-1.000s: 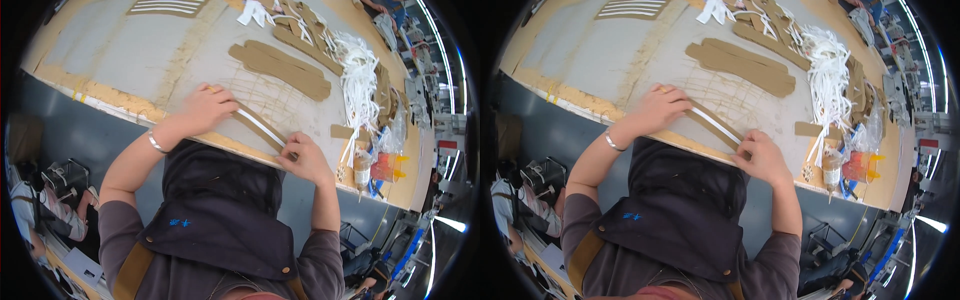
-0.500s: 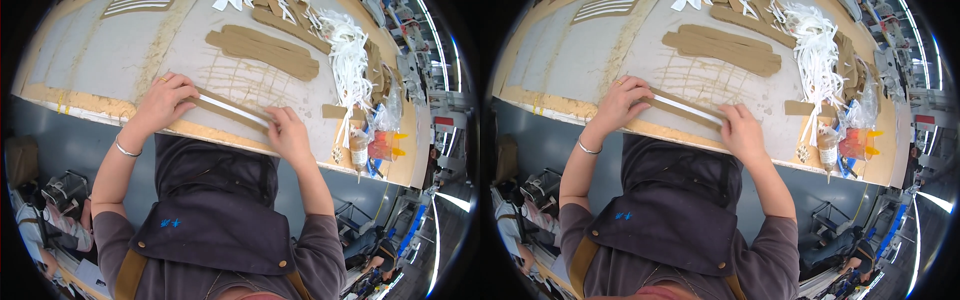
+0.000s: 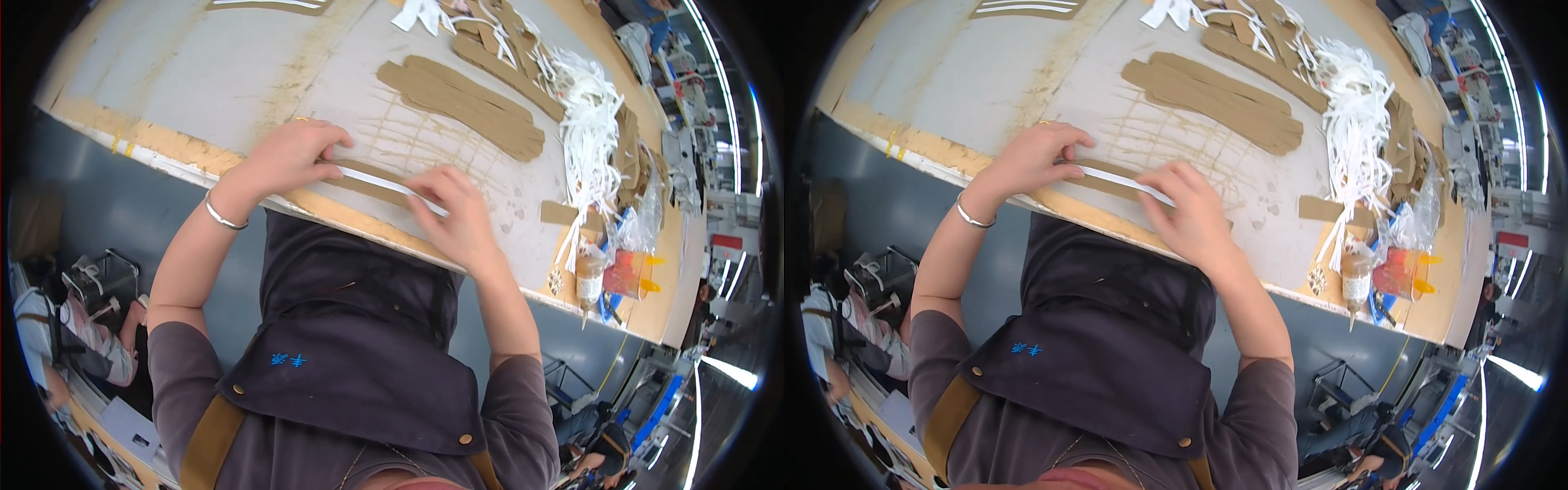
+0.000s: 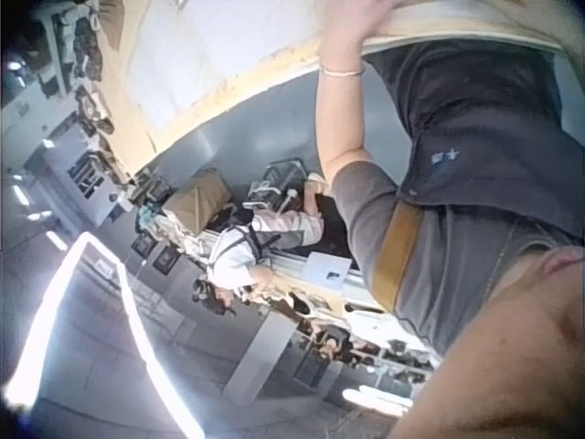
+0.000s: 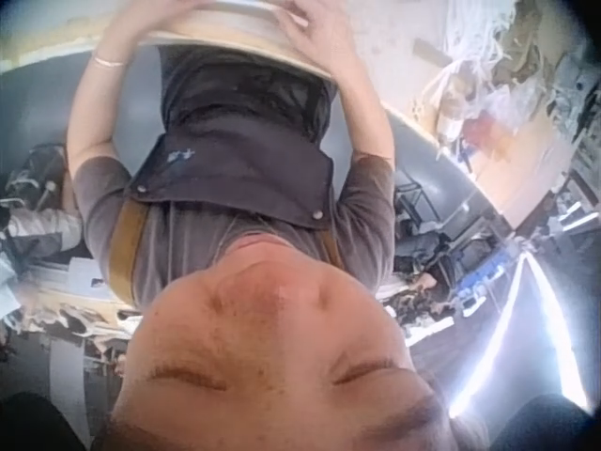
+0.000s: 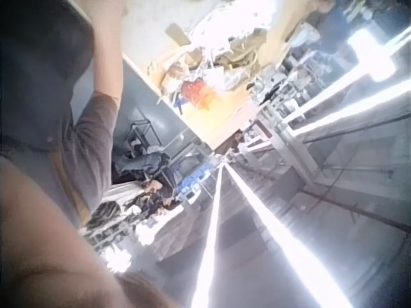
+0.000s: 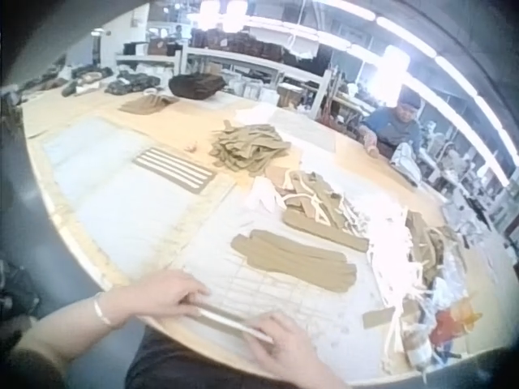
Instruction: The recorder is assembling leather strips with adhesive backings at a workstation.
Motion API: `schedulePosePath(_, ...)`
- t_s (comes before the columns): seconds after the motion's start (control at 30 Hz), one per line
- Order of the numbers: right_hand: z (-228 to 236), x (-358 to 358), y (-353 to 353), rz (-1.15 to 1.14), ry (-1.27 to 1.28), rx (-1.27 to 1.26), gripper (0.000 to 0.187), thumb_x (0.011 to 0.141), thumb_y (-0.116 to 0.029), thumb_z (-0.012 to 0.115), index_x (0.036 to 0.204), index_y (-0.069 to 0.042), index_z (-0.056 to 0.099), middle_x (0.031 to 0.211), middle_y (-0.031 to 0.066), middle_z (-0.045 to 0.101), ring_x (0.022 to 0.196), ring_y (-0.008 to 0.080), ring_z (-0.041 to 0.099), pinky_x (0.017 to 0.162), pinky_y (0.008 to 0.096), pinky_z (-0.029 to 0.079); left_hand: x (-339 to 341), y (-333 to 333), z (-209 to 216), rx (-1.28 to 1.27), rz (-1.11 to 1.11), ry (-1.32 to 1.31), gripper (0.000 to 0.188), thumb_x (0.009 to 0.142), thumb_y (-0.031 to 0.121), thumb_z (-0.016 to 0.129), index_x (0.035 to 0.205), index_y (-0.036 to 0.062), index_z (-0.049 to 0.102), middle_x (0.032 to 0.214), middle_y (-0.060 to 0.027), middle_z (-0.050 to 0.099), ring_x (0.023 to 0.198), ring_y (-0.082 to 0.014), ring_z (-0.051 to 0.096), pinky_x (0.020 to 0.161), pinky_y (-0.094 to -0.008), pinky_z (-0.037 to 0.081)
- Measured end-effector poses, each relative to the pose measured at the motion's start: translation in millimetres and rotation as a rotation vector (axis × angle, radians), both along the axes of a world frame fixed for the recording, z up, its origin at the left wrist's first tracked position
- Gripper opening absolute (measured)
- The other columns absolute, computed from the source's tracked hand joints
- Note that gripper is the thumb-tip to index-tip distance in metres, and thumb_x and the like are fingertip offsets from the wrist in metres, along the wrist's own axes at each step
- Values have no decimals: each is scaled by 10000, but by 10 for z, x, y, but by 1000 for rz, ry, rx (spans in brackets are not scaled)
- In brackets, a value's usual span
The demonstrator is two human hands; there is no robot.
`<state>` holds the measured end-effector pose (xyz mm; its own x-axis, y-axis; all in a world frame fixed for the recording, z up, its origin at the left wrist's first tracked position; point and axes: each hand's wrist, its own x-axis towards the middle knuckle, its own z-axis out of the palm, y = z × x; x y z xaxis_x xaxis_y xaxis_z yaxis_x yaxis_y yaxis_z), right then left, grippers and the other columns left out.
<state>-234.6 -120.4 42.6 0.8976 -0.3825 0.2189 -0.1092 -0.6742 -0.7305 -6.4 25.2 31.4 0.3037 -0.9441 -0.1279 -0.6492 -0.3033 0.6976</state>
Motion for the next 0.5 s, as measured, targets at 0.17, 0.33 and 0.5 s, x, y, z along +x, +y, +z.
schedulePosePath(0.17,-348,639,30,99,8,-84,165,819,-121,729,968,-62,689,866,104,627,865,299,630,743,402,520,147,-10,-164,-202,-121,-100,178,729,107,789,878,75,697,831,-42,585,812,-239,578,743,-349,476)
schedulePosePath(0.33,-471,722,31,154,97,-84,157,798,-130,743,934,-64,700,858,89,630,836,293,630,722,410,514,297,-22,-279,-261,-107,-96,103,721,95,788,810,96,735,821,-24,591,854,-229,575,772,-345,472)
schedulePosePath(0.5,-504,664,73,125,-95,-243,111,813,-114,729,918,-79,715,834,74,619,795,287,629,691,389,519,343,5,-307,-269,-127,-65,150,719,77,782,856,139,780,852,-2,622,883,-217,576,808,-325,468)
